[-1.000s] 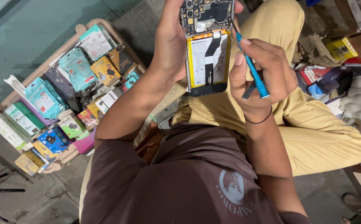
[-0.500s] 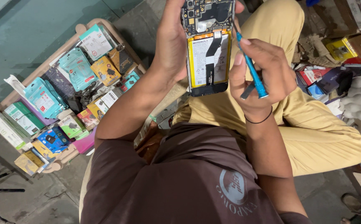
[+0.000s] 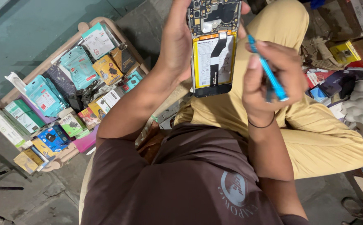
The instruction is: The person sits cross-legged on a chair with a disassembled smartphone on their lap. They use tweezers to work on the internal components, then use a small blue screwdriver to unscrew and pry at the phone's board and battery area, holding the phone steady with the other hand.
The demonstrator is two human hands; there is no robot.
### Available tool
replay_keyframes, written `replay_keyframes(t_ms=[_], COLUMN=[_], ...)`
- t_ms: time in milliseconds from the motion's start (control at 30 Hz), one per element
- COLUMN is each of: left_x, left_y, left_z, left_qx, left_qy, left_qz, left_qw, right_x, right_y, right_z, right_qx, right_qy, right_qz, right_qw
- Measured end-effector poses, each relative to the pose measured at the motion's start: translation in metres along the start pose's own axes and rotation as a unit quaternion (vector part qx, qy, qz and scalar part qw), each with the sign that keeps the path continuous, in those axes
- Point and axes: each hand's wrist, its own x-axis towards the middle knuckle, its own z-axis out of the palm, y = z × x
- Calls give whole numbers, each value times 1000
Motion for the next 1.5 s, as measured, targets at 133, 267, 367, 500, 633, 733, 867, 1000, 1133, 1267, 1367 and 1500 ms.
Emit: replay_keyframes(t_ms=[133, 267, 367, 500, 633, 733, 867, 1000, 1133, 1267, 1367, 1500], left_x=[1, 4, 5, 5, 4, 5, 5, 6, 6, 5, 5, 4], left_y=[0, -3, -4, -3, -5, -6, -7, -9, -10, -11, -12, -12], left_z=[-4, -7, -8, -9, -9, -9, -10, -10, -11, -12, -12, -11], left_qx=[27, -3, -2, 21, 33, 25, 8, -5, -12, -18, -18, -18], left_qy=[-48, -21, 11, -9, -11, -15, -9, -11, -18, -20, -18, -17], left_qz=[0, -5, 12, 31, 44, 43, 29, 28, 28, 28, 25, 27], left_qw=[999, 1000, 1000, 999, 998, 999, 1000, 1000, 999, 999, 999, 999], right_x=[6, 9, 7, 0, -3, -4, -4, -4, -4, -4, -4, -4], right_y=[-13, -19, -21, -20, -16, -15, -14, -13, -12, -12, -12, -11], right_z=[3, 14, 23, 33, 32, 32, 31, 32, 31, 32, 32, 32], right_qx=[111, 25, 0, -20, -44, -44, -41, -36, -46, -50, -50, -47], right_qy=[2, -73, -93, -87, -94, -96, -97, -96, -102, -101, -100, -103], right_qz=[43, -29, -65, -92, -102, -105, -100, -101, -106, -109, -109, -108], right_qw=[993, 997, 994, 992, 989, 989, 989, 990, 988, 988, 988, 988])
